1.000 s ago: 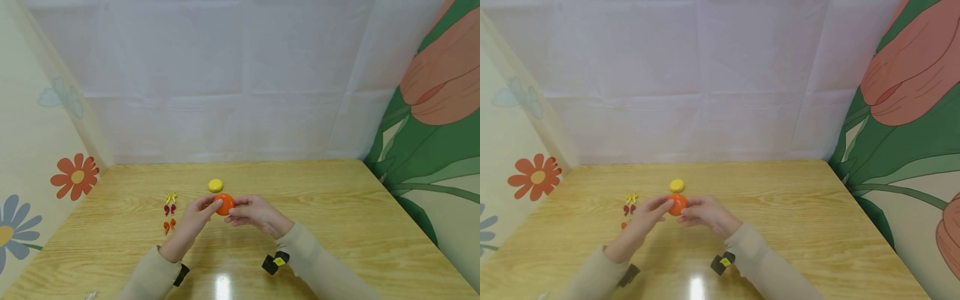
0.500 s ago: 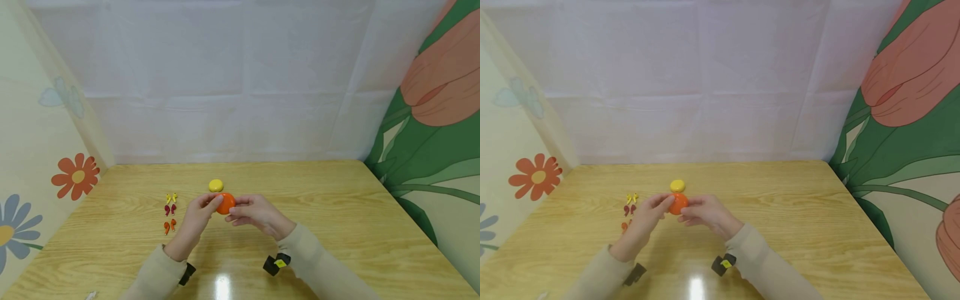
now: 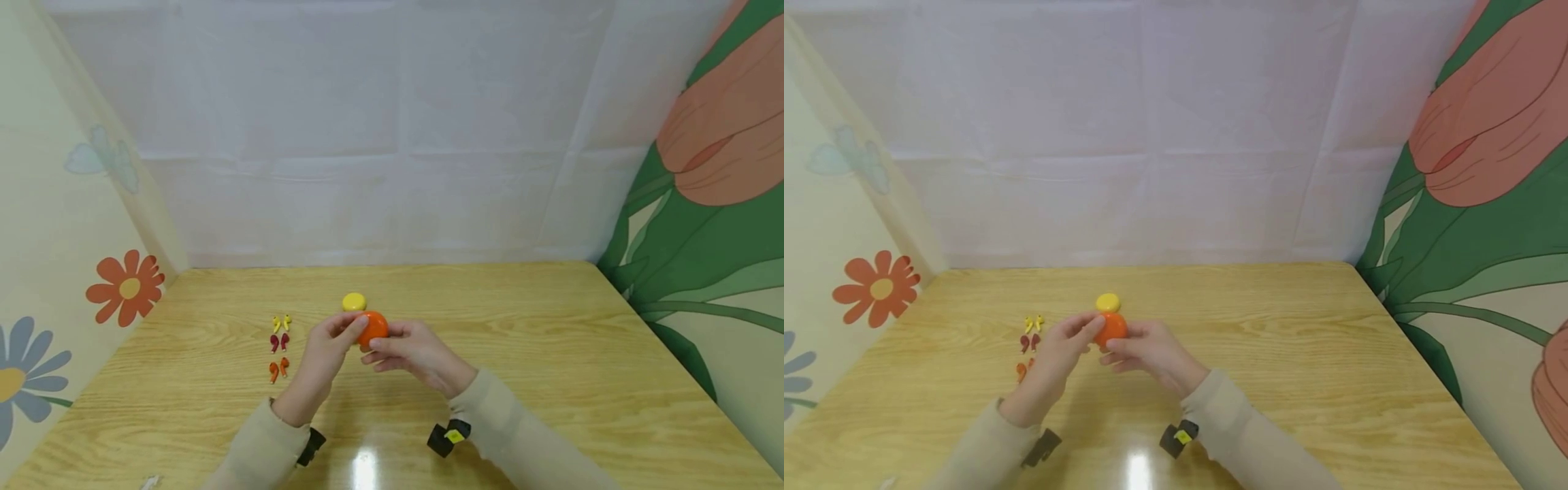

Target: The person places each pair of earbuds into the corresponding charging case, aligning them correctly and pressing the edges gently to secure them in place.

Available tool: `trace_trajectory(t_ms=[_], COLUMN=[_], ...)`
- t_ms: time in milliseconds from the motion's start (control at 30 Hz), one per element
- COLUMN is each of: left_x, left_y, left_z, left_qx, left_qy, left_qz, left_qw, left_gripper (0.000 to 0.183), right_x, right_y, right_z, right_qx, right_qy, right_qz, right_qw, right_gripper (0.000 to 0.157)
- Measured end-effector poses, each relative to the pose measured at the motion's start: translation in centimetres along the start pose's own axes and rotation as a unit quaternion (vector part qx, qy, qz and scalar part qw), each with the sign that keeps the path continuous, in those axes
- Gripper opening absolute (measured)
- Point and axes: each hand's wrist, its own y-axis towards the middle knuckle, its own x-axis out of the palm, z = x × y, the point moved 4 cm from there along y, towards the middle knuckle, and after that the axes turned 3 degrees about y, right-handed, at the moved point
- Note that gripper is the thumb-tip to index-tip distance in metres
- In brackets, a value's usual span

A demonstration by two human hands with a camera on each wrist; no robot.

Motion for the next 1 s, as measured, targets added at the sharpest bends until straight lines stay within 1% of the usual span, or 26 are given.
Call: trace_trajectory(t_ms=[167, 467, 733, 867, 1000], left_x=[0.05, 0.22, 0.21, 0.19, 0.22], left_y=[0.13, 0.41, 0.52, 0.47, 0.41], left_z=[-0.03, 0.05, -0.01, -0.04, 0.09], left_qx=[0.001, -0.003, -0.019, -0.031, -0.034], left_qy=[0.002, -0.007, -0.002, 0.0, -0.003], left_qz=[0.006, 0.001, -0.001, -0.003, -0.01], left_qw=[1.0, 1.0, 0.9998, 0.9995, 0.9994], left_gripper=[0.032, 0.032, 0.032, 0.033, 0.037], right_x=[0.1, -0.04, -0.1, -0.09, -0.05], right_y=[-0.05, -0.06, -0.2, -0.09, -0.01], right_z=[-0.02, -0.13, -0.3, -0.09, 0.14], right_qx=[-0.003, -0.01, -0.024, -0.016, -0.008], right_qy=[0.002, 0.001, 0.0, -0.005, 0.001], right_qz=[0.003, 0.009, -0.008, 0.006, 0.015], right_qw=[1.0, 1.0, 1.0, 1.0, 1.0], right_gripper=[0.034, 0.034, 0.039, 0.037, 0.035])
